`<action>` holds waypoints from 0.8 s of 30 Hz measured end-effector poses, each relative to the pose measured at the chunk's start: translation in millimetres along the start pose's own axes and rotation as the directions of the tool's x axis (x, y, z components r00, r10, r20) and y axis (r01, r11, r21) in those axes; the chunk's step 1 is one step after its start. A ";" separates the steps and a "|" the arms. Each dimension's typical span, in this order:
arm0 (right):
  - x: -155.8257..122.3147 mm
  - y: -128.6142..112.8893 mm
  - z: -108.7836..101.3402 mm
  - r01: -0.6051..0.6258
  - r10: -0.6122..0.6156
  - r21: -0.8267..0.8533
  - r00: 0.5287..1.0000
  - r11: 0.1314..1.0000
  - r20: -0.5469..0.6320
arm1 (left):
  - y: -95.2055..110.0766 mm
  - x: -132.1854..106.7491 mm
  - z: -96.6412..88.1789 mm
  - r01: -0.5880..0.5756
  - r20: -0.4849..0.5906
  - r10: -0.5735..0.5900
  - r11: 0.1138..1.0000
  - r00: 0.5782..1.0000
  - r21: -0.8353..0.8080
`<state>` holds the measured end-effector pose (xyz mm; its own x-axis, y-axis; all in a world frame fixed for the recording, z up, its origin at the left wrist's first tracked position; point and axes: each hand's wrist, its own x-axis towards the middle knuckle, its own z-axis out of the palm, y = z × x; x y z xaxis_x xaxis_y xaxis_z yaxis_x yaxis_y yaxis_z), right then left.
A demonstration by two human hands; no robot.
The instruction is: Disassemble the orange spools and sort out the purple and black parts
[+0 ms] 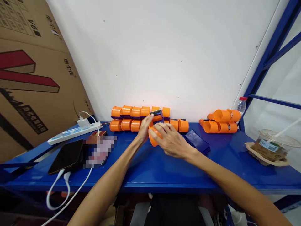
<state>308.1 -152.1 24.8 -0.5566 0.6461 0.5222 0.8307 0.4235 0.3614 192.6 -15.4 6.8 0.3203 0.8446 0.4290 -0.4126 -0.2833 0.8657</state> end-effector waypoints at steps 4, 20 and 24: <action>-9.1 4.5 -4.8 -0.006 0.026 0.213 0.996 0.977 -0.088 | -3.6 -3.2 -1.0 0.057 0.015 -0.057 0.998 0.998 -0.030; -17.9 47.0 28.1 -0.645 0.683 0.442 0.724 0.623 0.094 | -25.4 -13.1 12.2 -0.147 0.138 0.123 0.971 0.983 0.186; -17.3 47.8 26.1 -0.627 0.673 0.481 0.733 0.613 0.098 | -23.1 -13.5 12.3 -0.211 0.150 0.178 0.944 0.973 0.252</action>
<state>357.8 -126.5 12.9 0.1524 0.8208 0.5505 0.8641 0.1597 -0.4773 208.3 -25.9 -15.8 0.3662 0.7030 0.6097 -0.2423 -0.5605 0.7919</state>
